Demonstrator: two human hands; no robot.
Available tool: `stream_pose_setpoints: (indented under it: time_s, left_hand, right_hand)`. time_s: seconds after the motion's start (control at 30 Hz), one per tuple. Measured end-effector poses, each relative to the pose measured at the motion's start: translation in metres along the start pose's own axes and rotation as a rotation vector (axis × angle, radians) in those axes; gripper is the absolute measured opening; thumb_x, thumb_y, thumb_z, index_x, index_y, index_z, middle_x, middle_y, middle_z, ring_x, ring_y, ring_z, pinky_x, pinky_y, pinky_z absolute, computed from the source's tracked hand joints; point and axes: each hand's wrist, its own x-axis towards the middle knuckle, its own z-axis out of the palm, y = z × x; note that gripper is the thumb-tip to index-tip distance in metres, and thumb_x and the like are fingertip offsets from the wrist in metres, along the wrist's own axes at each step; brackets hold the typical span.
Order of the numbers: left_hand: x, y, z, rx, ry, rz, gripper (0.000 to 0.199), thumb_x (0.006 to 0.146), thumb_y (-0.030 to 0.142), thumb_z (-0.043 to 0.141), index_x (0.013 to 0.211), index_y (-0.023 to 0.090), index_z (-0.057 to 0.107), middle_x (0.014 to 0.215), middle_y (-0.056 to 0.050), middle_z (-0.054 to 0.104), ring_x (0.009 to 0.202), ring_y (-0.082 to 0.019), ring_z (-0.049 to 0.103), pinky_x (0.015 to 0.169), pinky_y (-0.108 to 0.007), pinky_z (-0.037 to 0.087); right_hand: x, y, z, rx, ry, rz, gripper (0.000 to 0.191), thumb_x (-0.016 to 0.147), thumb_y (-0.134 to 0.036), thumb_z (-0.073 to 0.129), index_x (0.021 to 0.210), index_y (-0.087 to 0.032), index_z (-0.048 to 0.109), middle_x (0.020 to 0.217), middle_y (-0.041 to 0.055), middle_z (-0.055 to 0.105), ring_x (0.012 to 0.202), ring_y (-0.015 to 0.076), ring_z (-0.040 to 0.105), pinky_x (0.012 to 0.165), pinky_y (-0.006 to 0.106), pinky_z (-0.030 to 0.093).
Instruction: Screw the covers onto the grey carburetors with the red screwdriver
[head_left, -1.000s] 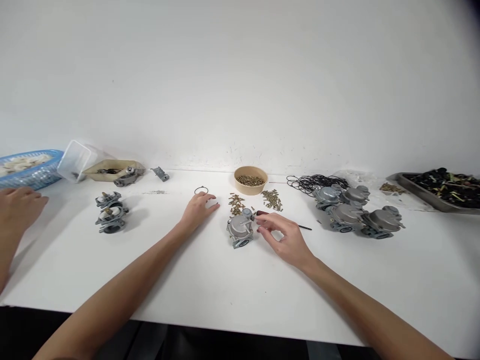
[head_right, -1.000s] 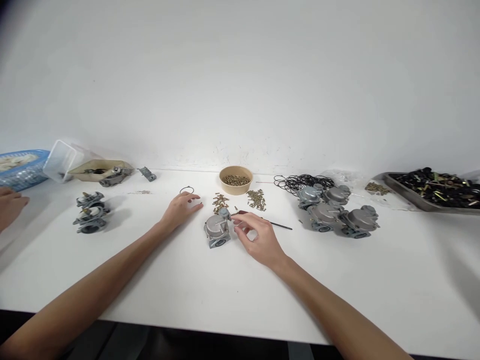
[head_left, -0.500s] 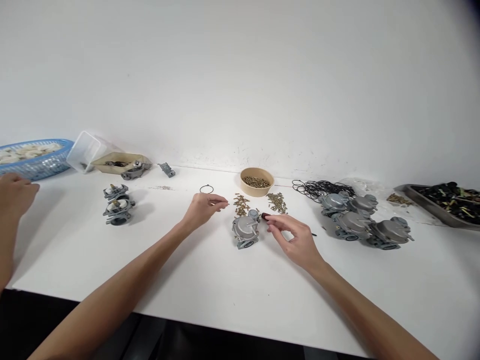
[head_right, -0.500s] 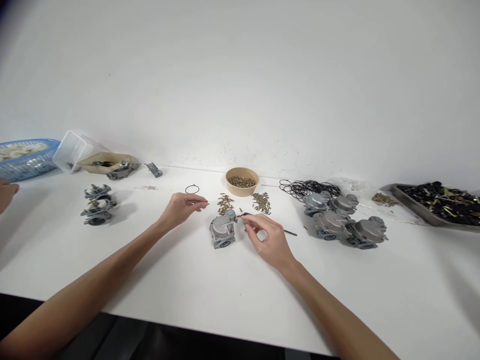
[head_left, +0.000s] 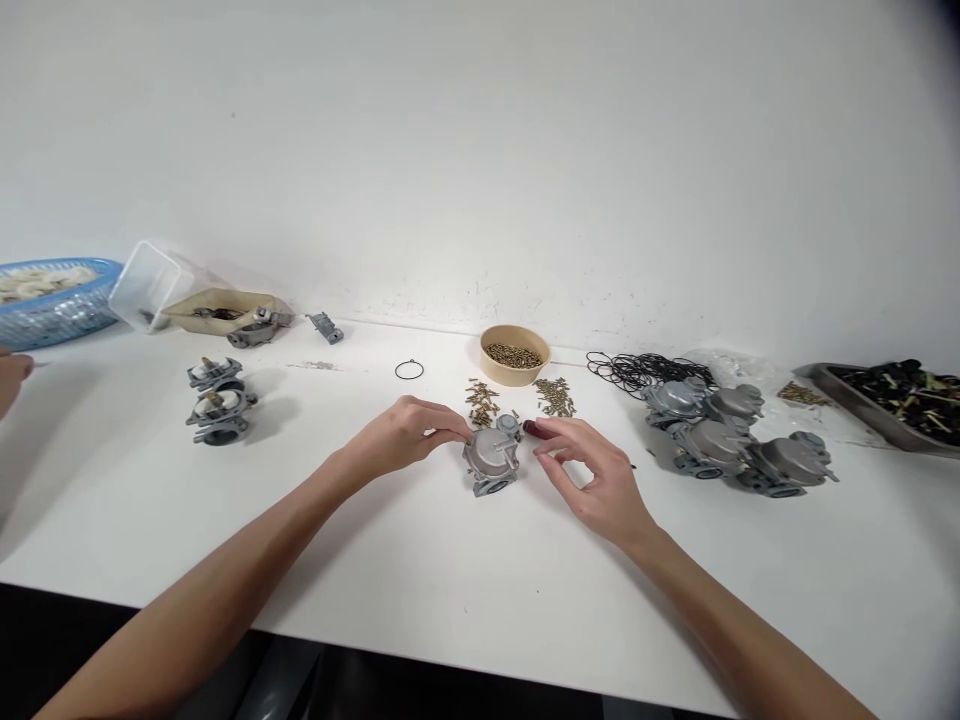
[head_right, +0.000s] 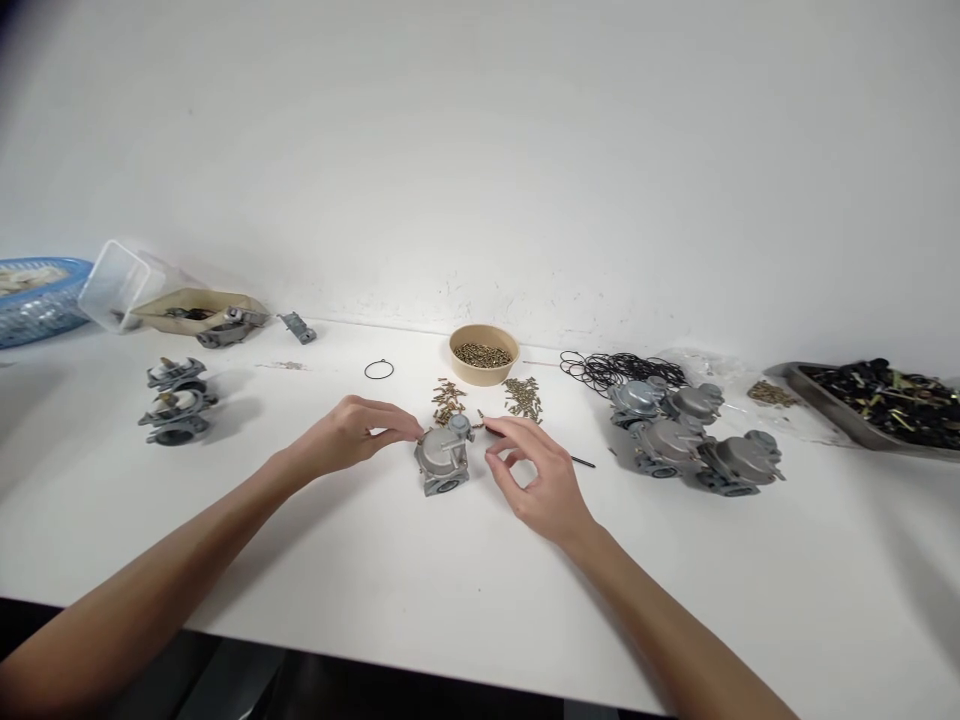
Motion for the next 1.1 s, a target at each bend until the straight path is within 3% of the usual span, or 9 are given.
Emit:
stream_pose_setpoints:
  time_s: [0.13,0.27,0.67,1.1]
  left_hand:
    - [-0.0009,0.0000,0.0013,0.055,0.015,0.062,0.017,0.100,0.014,0.062,0.104,0.017,0.078,0.102,-0.005,0.083,0.087,-0.019,0.080,0.080,-0.025,0.063]
    - [-0.0006,0.0005,0.0029,0.066,0.041,0.079,0.017,0.101,0.016,0.062,0.105,0.018,0.078,0.102,-0.005,0.083,0.086,-0.018,0.081,0.080,-0.024,0.063]
    - [0.0012,0.0066,-0.0018,-0.023,-0.012,-0.051,0.019,0.100,0.027,0.064,0.098,0.019,0.081,0.097,-0.004,0.083,0.080,-0.019,0.079,0.069,-0.025,0.062]
    - [0.0022,0.0093,-0.0046,-0.017,-0.080,-0.062,0.017,0.099,0.021,0.064,0.098,0.018,0.080,0.094,-0.004,0.083,0.077,-0.017,0.077,0.072,-0.027,0.060]
  right_hand:
    - [-0.0042,-0.0077,0.0051,0.043,-0.094,-0.046,0.051,0.096,-0.018,0.064,0.145,-0.033,0.058,0.148,0.0097,0.056,0.110,0.0210,0.072,0.077,0.032,0.067]
    - [-0.0069,-0.0073,0.0089,0.037,-0.180,-0.094,0.050,0.096,-0.017,0.064,0.143,-0.033,0.061,0.154,0.0080,0.052,0.137,0.0269,0.055,0.083,0.032,0.067]
    - [-0.0064,-0.0076,0.0067,0.006,-0.186,-0.095,0.048,0.096,-0.019,0.064,0.141,-0.033,0.063,0.148,0.0099,0.055,0.135,0.0277,0.057,0.083,0.035,0.067]
    - [-0.0091,-0.0021,0.0088,0.008,-0.202,-0.104,0.043,0.099,-0.017,0.059,0.138,-0.032,0.065,0.146,0.0114,0.053,0.134,0.0280,0.056,0.086,0.037,0.067]
